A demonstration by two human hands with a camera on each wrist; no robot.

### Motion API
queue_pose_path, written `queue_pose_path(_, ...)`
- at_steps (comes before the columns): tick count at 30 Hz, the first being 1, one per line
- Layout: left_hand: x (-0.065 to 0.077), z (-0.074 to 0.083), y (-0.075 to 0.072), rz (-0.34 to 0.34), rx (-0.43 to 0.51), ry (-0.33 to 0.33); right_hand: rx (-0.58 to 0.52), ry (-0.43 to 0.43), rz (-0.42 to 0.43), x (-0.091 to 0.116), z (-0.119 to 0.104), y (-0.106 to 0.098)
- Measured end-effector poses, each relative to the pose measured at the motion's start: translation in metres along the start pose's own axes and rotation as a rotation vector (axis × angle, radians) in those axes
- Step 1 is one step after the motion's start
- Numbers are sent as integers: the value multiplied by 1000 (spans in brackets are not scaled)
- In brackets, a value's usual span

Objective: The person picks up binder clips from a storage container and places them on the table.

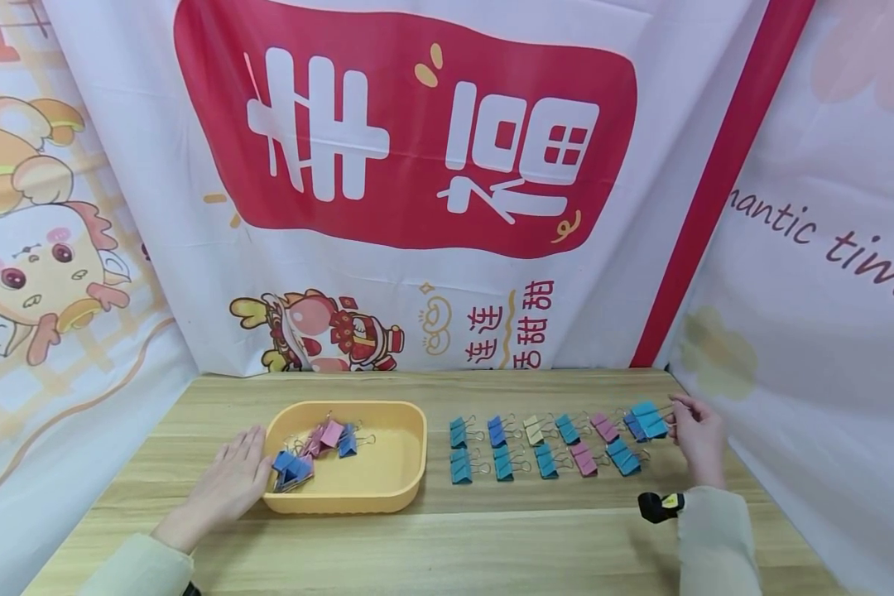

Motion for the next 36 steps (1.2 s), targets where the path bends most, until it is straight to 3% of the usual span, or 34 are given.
queue_pose_path(5, 0, 0, 0, -10, -3, -6, 71, -26, 18, -6, 17, -19)
queue_pose_path(11, -1, 0, 0, -14, 7, -13, 48, -53, 35, -30, 74, -59)
queue_pose_path(14, -1, -1, 1, -16, 7, -13, 52, 19, 48, -31, 90, -67)
queue_pose_path(21, -1, -1, 1, -12, -5, -16, 289, 127, 71, -3, 66, -46)
queue_pose_path(26, -1, -1, 1, -13, -5, -16, 327, 148, 60, 5, 62, -38)
queue_pose_path(36, -2, -1, 1, -13, -3, -15, 329, 193, 2, -5, 80, -36)
Point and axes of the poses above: each hand's wrist, its own x-axis away from the middle knuckle, its own y-axis out of the palm, z = x × y, the point moved 7 cm from there along -x, towards the middle knuckle, and after that the axes turned 14 degrees about -z, right-handed, at the moved point
